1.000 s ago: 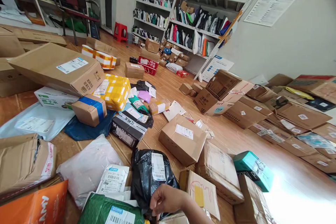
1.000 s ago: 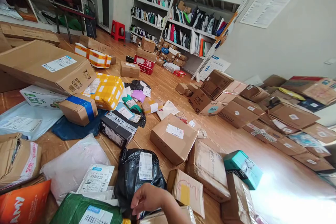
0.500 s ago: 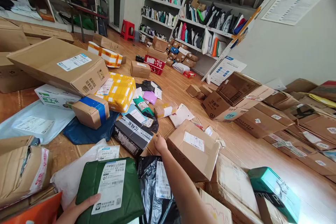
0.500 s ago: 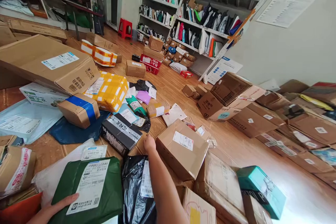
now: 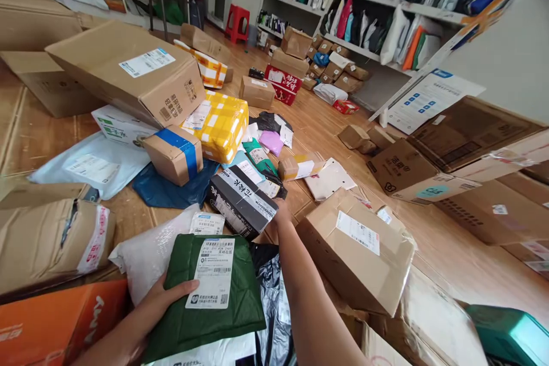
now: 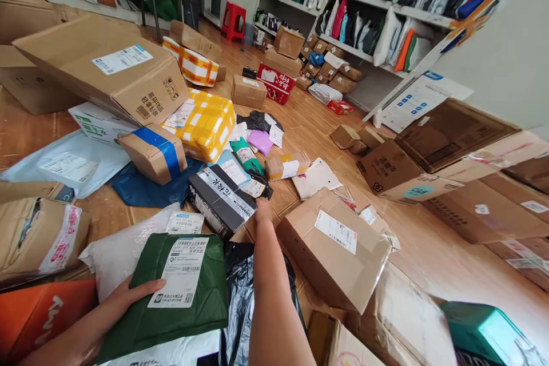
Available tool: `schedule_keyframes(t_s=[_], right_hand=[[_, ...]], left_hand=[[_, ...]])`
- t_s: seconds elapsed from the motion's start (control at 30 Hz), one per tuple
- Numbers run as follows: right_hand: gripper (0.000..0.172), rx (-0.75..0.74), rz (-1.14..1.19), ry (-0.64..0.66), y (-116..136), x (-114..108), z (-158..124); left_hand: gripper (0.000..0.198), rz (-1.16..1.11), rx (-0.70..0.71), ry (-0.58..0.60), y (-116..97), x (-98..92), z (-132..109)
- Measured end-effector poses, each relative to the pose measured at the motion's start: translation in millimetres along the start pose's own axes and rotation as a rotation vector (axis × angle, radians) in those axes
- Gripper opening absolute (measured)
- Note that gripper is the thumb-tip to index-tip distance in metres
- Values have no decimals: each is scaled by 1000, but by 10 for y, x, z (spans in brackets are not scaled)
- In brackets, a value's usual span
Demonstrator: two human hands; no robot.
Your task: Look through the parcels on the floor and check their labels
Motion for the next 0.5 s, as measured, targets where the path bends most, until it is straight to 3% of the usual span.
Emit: schedule_keyframes(t_s=[0.1, 0.2, 0.37, 0.5], right_hand=[[18, 11, 47, -160, 55, -288, -101], [27, -5, 119, -266, 137, -619, -323], [22, -190, 136, -273, 377, -1243, -1041], [28, -338, 167, -416, 541, -1780, -1753]], left_hand=[[121, -84, -68, 47, 23, 15, 17], [124, -56, -12, 31, -59, -21, 44], [93, -22, 0, 1, -99, 9, 16], [67, 105, 63, 18, -317, 191, -211]])
Point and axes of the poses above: each hand's wrist, its own z-axis towards the middle knuckle, its own x-axis out of the palm, y = z × x, the point moved 10 cm from there along z, towards the middle knuckle, and after that the axes turned 7 degrees about -x, right-handed, at the moved point
